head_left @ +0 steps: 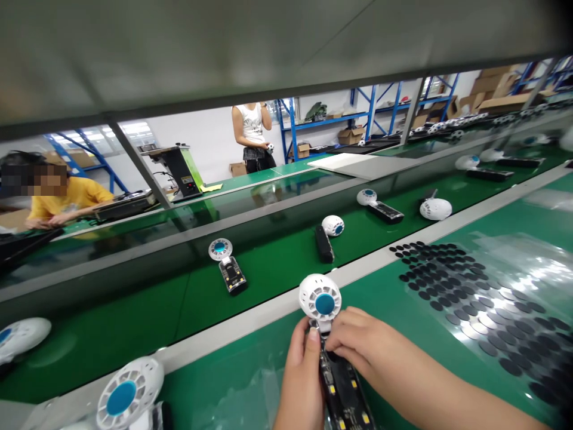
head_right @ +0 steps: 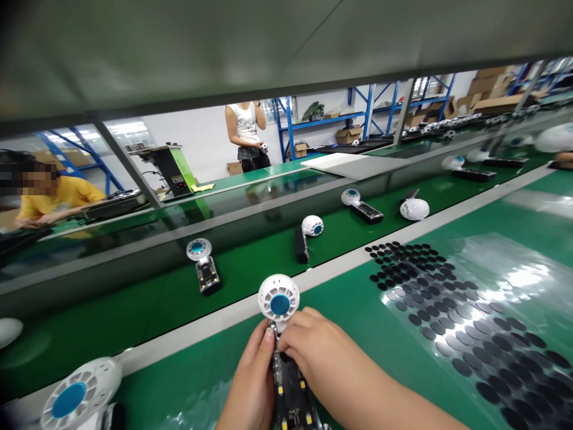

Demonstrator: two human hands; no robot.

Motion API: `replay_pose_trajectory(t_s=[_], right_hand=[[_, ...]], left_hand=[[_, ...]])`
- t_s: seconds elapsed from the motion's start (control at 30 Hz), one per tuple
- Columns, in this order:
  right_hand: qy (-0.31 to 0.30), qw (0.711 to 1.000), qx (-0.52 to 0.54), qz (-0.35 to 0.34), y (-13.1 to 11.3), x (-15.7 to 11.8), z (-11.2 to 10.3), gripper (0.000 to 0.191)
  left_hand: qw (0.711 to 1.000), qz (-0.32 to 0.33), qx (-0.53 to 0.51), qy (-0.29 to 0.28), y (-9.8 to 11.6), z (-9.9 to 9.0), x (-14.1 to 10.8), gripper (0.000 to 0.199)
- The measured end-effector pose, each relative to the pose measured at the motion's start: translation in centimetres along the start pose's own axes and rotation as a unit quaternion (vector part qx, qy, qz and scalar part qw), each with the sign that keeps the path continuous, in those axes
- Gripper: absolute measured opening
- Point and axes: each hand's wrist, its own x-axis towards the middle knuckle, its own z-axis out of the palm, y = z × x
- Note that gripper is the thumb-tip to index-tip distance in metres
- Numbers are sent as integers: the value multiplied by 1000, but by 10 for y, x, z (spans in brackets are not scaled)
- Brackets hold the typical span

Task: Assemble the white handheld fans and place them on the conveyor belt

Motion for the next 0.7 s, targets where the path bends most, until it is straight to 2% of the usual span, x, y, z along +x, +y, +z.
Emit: replay_pose_trajectory(t_s=[0.13, 0.23, 0.37, 0.4, 0.47, 0.57, 0.7], right_hand=[[26, 1000, 5, 0, 4, -8, 5, 26], [14, 1000, 19, 16, 8, -14, 4, 26], [-55, 985, 158, 37, 17, -18, -3, 27], [-48, 978, 199, 49, 22, -16, -4, 26], [28, 966, 240, 96, 37, -10, -5, 24], [187, 944, 199, 187, 71, 9, -3, 27], [286, 923, 105, 236, 110, 50, -2, 29]], left_hand=[[999, -13, -41, 3, -3, 1, 2, 36], [995, -34, -91, 6, 1, 5, 2, 37], [993, -53, -109, 6, 9, 10, -2, 46], [993, -59, -103, 10, 10, 10, -3, 50], [994, -67, -86, 13, 11, 10, -4, 59], [996, -55, -66, 0, 9, 10, -4, 72], [999, -15, -23, 18, 2, 9, 1, 82]])
